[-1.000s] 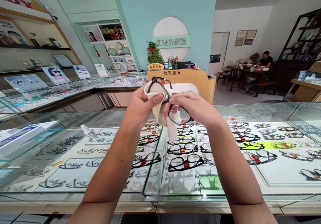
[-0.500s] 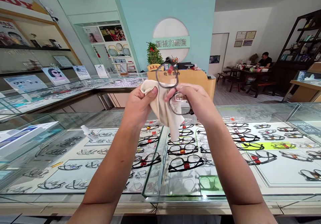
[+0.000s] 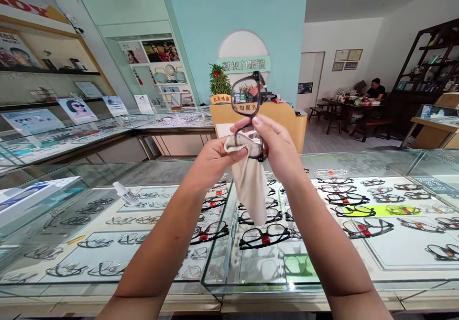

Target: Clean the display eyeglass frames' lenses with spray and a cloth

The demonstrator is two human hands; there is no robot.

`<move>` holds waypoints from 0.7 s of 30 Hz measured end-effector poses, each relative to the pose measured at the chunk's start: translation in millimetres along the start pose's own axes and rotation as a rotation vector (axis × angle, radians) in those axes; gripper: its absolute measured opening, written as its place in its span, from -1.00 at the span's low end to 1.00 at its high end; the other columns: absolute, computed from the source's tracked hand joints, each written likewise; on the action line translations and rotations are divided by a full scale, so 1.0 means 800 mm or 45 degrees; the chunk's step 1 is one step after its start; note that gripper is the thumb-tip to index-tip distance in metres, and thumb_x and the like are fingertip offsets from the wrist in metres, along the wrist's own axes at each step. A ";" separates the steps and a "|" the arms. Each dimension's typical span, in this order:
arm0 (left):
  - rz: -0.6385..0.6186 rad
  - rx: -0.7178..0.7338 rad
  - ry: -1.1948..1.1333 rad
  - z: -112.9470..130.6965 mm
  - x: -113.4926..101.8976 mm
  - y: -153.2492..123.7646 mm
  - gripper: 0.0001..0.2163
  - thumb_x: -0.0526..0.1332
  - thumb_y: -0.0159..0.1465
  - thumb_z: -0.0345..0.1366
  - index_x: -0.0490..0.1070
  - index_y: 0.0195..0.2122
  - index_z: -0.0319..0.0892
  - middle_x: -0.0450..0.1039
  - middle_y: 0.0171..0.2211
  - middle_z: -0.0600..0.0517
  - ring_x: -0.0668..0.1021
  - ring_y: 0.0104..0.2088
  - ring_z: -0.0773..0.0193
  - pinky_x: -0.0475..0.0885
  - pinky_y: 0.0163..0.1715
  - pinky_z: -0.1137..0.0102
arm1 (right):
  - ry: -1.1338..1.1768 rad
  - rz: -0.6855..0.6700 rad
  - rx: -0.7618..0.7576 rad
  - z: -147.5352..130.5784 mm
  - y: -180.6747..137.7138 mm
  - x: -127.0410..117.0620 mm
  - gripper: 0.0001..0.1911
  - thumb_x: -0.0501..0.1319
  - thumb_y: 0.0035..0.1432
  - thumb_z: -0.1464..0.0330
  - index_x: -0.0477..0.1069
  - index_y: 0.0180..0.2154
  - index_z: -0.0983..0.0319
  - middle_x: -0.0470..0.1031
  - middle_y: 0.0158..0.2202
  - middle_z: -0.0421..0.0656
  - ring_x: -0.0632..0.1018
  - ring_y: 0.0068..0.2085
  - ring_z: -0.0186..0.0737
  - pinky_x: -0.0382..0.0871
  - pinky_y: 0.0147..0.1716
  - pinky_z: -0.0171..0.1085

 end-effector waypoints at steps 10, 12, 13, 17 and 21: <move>0.083 0.084 -0.142 0.000 0.011 0.000 -0.63 0.58 0.16 -0.06 0.62 -0.13 -0.14 0.61 -0.20 0.01 0.58 -0.20 0.23 0.49 -0.09 0.36 | 0.083 0.072 -0.008 0.016 0.001 0.014 -0.69 0.29 0.36 0.01 0.63 -0.17 0.07 0.70 -0.06 -0.13 0.66 0.09 -0.04 0.55 0.18 -0.07; 0.121 0.090 -0.161 -0.005 0.011 0.001 -0.65 0.55 0.20 -0.02 0.61 -0.16 -0.13 0.58 -0.27 0.03 0.55 -0.27 0.26 0.47 -0.16 0.37 | 0.100 0.043 -0.003 0.018 0.001 0.016 -0.71 0.30 0.35 0.02 0.65 -0.17 0.05 0.71 -0.03 -0.14 0.65 0.12 -0.03 0.52 0.23 -0.05; 0.133 0.084 -0.166 -0.007 0.010 0.001 -0.66 0.53 0.22 0.00 0.60 -0.19 -0.13 0.55 -0.31 0.05 0.53 -0.31 0.28 0.46 -0.21 0.38 | 0.101 0.025 0.003 0.019 0.000 0.017 -0.71 0.31 0.35 0.02 0.66 -0.16 0.04 0.70 -0.01 -0.14 0.64 0.14 -0.02 0.51 0.24 -0.04; 0.171 0.030 -0.123 -0.018 0.001 0.002 -0.61 0.47 0.26 0.11 0.54 -0.34 -0.14 0.47 -0.40 0.06 0.46 -0.38 0.28 0.40 -0.32 0.36 | 0.039 -0.032 0.027 0.020 -0.001 0.018 -0.70 0.28 0.35 -0.01 0.65 -0.16 0.03 0.69 0.06 -0.14 0.61 0.21 0.01 0.51 0.25 0.00; 0.161 0.004 -0.122 -0.019 -0.005 0.002 -0.56 0.44 0.26 0.17 0.50 -0.37 -0.15 0.45 -0.42 0.07 0.47 -0.38 0.27 0.40 -0.32 0.34 | 0.029 -0.059 0.039 0.017 -0.002 0.019 -0.68 0.27 0.35 -0.02 0.66 -0.17 0.03 0.69 0.06 -0.14 0.61 0.20 0.03 0.52 0.23 0.00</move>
Point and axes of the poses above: each hand's wrist, its own y-axis towards the middle knuckle, its own x-axis out of the palm, z = x × y, the point moved 6 cm from there along y, towards the middle knuckle
